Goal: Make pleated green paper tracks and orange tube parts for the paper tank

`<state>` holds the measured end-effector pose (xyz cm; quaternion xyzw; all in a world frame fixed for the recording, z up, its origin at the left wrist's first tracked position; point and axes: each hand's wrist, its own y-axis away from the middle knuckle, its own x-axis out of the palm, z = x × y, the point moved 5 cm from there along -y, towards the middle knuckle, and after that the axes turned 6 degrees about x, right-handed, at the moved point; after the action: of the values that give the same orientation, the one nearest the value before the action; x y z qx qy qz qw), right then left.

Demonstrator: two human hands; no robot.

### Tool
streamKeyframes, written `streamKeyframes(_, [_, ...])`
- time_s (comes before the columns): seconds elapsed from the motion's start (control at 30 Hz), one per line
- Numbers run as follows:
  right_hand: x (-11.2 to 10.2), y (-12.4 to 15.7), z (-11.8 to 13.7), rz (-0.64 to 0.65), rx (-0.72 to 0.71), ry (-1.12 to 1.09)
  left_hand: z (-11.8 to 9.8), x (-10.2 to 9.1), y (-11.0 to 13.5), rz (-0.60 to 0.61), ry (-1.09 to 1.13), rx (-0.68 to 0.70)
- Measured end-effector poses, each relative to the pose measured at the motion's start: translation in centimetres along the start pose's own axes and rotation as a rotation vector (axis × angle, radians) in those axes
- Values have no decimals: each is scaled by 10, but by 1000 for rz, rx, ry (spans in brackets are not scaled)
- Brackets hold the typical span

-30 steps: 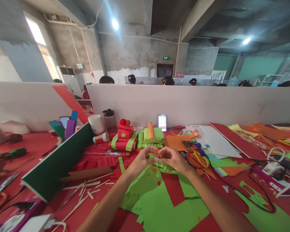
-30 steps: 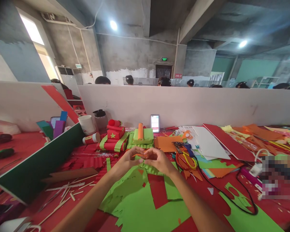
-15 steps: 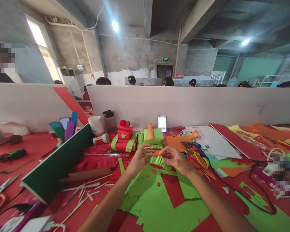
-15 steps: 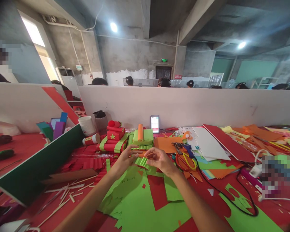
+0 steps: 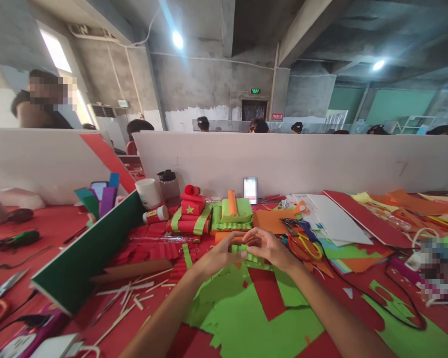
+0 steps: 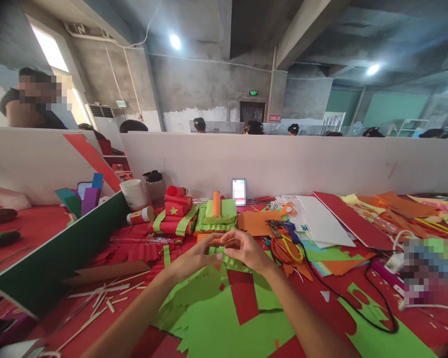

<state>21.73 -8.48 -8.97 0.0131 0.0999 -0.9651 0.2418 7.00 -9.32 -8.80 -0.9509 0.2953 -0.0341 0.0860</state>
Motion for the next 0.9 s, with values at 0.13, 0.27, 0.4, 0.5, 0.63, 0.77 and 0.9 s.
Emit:
streamKeyframes(0.13, [-1,0,3,12,-26,-2,6,-4,0,-46,172,-70])
streamKeyframes(0.27, [-8,-1,4,-39,-33,49,6,-20,-3,-244,133,-18])
streamKeyframes(0.4, [-8,-1,1,-38,-6,62,7,-25,-6,-307,8,-5])
streamKeyframes(0.5, [-3,-1,-3,-19,12,93,6,-23,-7,-260,-46,42])
streamKeyframes(0.63, [3,-2,-6,-28,4,190,5,-15,-8,-147,-122,143])
streamKeyframes(0.77, [7,-3,-11,3,22,216,12,-9,-8,-91,-180,141])
streamKeyframes(0.9, [3,-4,-12,-22,29,206,11,-15,-10,-171,-181,117])
